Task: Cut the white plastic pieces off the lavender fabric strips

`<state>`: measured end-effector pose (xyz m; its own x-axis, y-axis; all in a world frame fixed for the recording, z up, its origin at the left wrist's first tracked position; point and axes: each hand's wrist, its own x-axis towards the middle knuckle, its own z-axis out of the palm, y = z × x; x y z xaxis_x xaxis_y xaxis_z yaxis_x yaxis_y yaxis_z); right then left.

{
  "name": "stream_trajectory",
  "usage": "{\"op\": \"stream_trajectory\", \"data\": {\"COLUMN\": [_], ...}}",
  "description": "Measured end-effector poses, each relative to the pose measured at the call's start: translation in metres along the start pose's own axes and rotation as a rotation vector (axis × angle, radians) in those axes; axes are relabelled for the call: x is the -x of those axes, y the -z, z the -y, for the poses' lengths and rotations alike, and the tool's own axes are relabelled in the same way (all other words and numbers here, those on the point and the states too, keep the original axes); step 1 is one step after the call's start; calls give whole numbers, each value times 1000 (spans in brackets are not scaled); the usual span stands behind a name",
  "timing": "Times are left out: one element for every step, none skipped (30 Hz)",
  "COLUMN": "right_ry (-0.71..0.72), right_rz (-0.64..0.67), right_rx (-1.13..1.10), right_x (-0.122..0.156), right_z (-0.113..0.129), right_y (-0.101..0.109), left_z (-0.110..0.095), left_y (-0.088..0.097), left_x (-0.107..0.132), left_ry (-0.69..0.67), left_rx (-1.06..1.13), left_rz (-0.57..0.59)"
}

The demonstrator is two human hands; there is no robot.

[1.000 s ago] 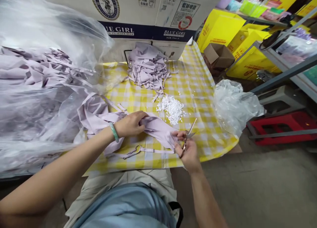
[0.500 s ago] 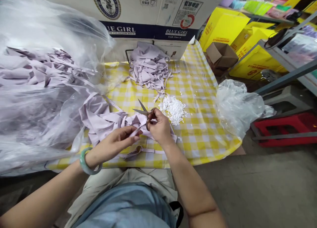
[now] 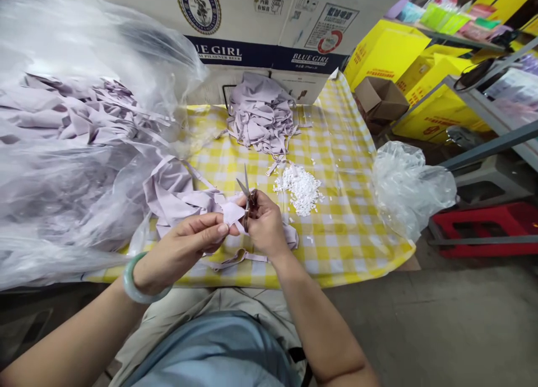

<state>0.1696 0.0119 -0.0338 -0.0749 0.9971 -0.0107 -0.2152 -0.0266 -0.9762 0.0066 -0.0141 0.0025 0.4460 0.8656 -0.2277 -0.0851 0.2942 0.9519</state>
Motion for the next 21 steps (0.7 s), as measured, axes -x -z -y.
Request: {"op": "stream_trajectory", "data": {"right_ry": [-17, -41, -66, -86, -103, -114, -122, -123, -119, -110, -91, -60, -24, 16, 55, 91, 118, 139, 156, 171, 185], "right_rz": [-2, 0, -3, -8, -8, -3, 12, 34, 62, 92, 114, 126, 136, 141, 151, 167, 188, 211, 232, 249, 261], "right_rx": [-9, -14, -24, -37, -51, -62, -65, -58, -33, 18, 101, 216, 354, 499, 637, 756, 849, 922, 978, 1014, 1029], "right_x": [2, 3, 5, 7, 8, 11, 13, 16, 19, 21, 24, 27, 29, 31, 33, 33, 34, 34, 34, 34, 34], "right_z": [-1, -2, -4, -6, -9, -12, -15, -16, -16, -14, -11, -6, 0, 6, 11, 16, 20, 22, 23, 22, 21], "right_y": [-3, -6, -9, -13, -17, -20, -22, -22, -20, -16, -10, -3, 5, 13, 20, 25, 30, 32, 34, 34, 34], "left_z": [-1, -2, -3, -3, -2, 0, 3, 6, 9, 12, 14, 15, 15, 15, 14, 13, 12, 11, 11, 11, 12], "left_y": [-1, -2, -3, -5, -7, -8, -9, -10, -10, -10, -9, -9, -9, -9, -10, -10, -12, -13, -14, -15, -16], "left_x": [1, 1, 0, -2, -4, -6, -9, -12, -14, -15, -15, -15, -14, -13, -11, -10, -8, -7, -6, -5, -4], "left_ry": [-111, -236, -352, -440, -487, -490, -461, -418, -375, -345, -326, -322, -332, -351, -373, -394, -415, -434, -447, -454, -458], "left_rx": [-120, -237, -329, -372, -355, -286, -185, -78, 8, 55, 59, 24, -35, -104, -168, -223, -266, -297, -315, -327, -336], "left_rz": [-41, -101, -167, -225, -264, -277, -272, -263, -259, -265, -278, -293, -309, -324, -336, -341, -343, -342, -339, -333, -325]}}
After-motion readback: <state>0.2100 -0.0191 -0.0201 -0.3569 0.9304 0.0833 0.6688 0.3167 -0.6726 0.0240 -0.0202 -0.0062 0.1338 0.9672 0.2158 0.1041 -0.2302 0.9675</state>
